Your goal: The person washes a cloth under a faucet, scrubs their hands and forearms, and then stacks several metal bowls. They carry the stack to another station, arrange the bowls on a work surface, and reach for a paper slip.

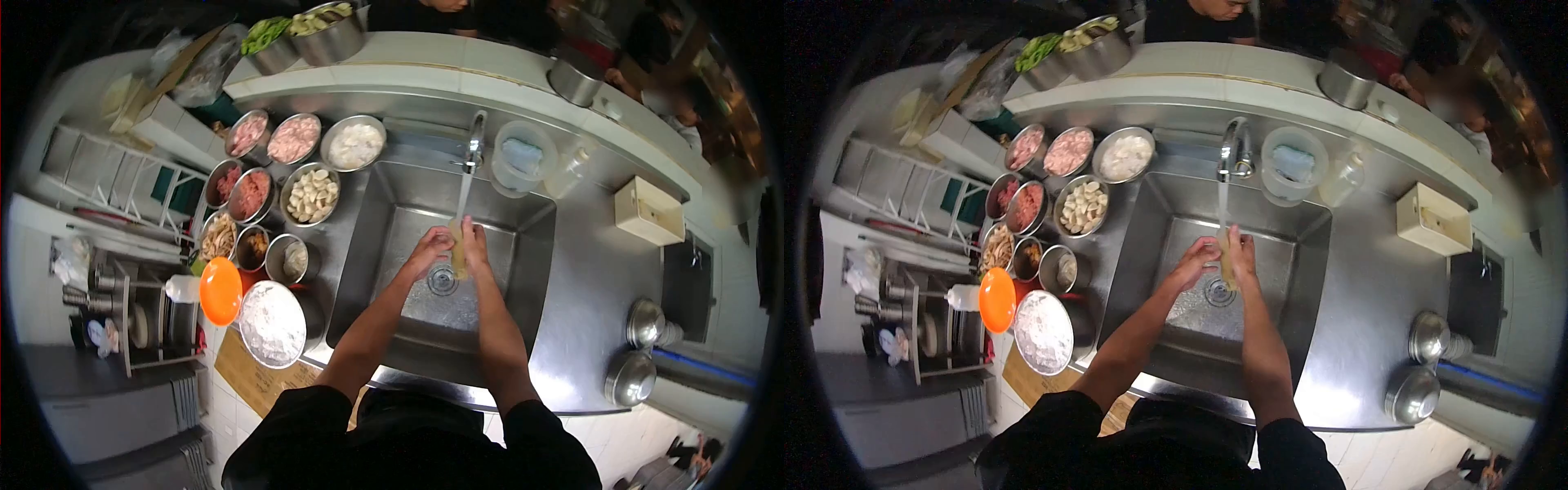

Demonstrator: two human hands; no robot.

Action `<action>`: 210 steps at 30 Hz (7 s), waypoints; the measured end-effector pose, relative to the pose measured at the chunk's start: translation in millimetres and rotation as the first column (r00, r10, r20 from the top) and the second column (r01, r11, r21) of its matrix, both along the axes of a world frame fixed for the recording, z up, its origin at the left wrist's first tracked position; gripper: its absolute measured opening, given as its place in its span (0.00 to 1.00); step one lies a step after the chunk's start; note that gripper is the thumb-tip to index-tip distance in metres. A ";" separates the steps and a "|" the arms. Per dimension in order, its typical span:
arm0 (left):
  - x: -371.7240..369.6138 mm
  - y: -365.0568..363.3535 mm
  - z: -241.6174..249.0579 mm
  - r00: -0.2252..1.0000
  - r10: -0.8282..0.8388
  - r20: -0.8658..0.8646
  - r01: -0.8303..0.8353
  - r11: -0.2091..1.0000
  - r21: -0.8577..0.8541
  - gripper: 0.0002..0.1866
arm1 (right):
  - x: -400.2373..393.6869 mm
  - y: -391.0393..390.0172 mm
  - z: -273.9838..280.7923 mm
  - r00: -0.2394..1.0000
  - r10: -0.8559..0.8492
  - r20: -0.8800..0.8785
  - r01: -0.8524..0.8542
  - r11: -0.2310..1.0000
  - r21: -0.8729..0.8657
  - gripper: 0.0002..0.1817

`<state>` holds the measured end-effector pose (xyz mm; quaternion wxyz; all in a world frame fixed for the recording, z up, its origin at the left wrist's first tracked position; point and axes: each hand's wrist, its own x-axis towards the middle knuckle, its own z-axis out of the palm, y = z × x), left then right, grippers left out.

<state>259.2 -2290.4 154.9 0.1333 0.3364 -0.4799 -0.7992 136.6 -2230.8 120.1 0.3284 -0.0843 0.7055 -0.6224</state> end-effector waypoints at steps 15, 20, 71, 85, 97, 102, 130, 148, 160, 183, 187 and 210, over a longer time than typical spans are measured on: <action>32.1 -1.7 13.1 0.865 0.480 -0.146 -0.500 0.798 -0.337 0.21 | 21.4 -63.9 104.3 0.376 0.873 -0.312 -0.807 0.474 0.352 0.07; 25.9 -29.3 15.2 0.960 0.243 -0.141 -0.280 0.867 -0.413 0.14 | 14.7 -67.1 134.2 0.490 0.703 -0.515 -0.728 0.656 0.202 0.08; -66.4 -14.3 13.7 0.991 -0.128 -0.036 0.122 0.983 -0.138 0.07 | -67.3 91.2 112.5 0.917 0.250 0.310 -0.028 0.817 -0.575 0.19; -56.1 37.3 6.1 0.991 -0.090 0.097 0.073 0.984 0.165 0.17 | -18.9 6.1 15.2 0.829 -0.001 -0.560 0.108 0.982 0.158 0.18; -65.7 -8.8 39.2 0.811 -0.425 0.403 0.558 0.768 -0.313 0.16 | -22.4 81.8 72.5 0.930 0.367 0.038 -0.358 0.922 -0.147 0.16; -72.4 -23.9 49.3 0.437 -0.797 0.417 0.867 0.250 -0.431 0.16 | -20.7 79.6 61.6 0.826 -0.108 0.553 0.479 0.652 -0.588 0.10; -73.0 -15.5 38.0 0.814 -0.435 0.386 0.581 0.633 -0.511 0.14 | -16.6 90.4 104.0 0.887 0.462 -0.017 -0.460 0.887 0.046 0.14; -79.1 45.7 1.2 0.998 0.023 0.058 -0.043 0.929 0.366 0.16 | 4.5 40.1 57.9 0.636 0.080 -0.767 0.126 0.971 0.205 0.20; -35.9 -14.2 48.5 0.921 -0.371 0.117 0.389 0.867 -0.312 0.08 | -16.0 62.8 51.1 0.859 0.447 -0.251 -0.398 0.890 0.223 0.26; -59.4 8.1 10.6 0.971 -0.132 -0.201 0.106 0.985 -0.133 0.10 | -2.9 71.4 79.6 0.952 -0.246 -0.182 0.117 0.842 -0.527 0.03; -77.9 9.6 -75.8 0.520 -0.055 -0.853 0.452 0.864 0.220 0.13 | 24.4 48.6 91.5 0.609 -0.055 -0.791 -0.145 0.973 -0.180 0.06; -25.5 53.2 15.7 0.983 -0.166 -0.072 0.181 0.873 0.453 0.19 | -27.0 76.8 127.9 0.746 -0.057 -0.664 -0.118 0.969 -0.216 0.08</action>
